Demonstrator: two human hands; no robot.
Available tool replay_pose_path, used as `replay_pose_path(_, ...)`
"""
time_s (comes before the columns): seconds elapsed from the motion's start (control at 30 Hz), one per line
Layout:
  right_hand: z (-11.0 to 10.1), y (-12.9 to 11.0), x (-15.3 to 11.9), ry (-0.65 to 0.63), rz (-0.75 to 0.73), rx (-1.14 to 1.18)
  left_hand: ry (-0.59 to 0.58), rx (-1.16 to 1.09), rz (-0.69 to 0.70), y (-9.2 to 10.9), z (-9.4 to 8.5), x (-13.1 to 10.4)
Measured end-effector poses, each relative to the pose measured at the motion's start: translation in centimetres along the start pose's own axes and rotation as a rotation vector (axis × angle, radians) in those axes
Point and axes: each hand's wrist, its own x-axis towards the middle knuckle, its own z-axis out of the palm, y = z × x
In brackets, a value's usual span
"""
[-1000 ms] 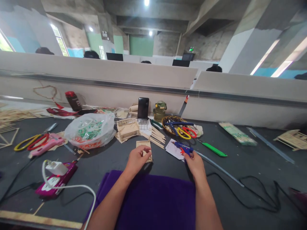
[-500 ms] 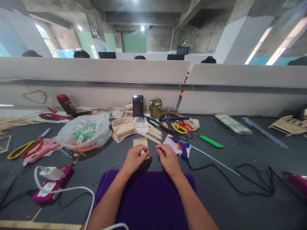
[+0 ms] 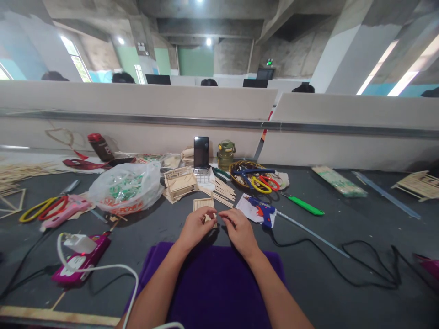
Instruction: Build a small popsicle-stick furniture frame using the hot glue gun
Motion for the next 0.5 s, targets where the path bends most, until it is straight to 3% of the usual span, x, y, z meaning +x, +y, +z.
replay_pose_path(0.5,0.17,-0.09,-0.10,-0.029,-0.001,-0.025,-0.004,-0.041,-0.031,-0.21,-0.08,0.05)
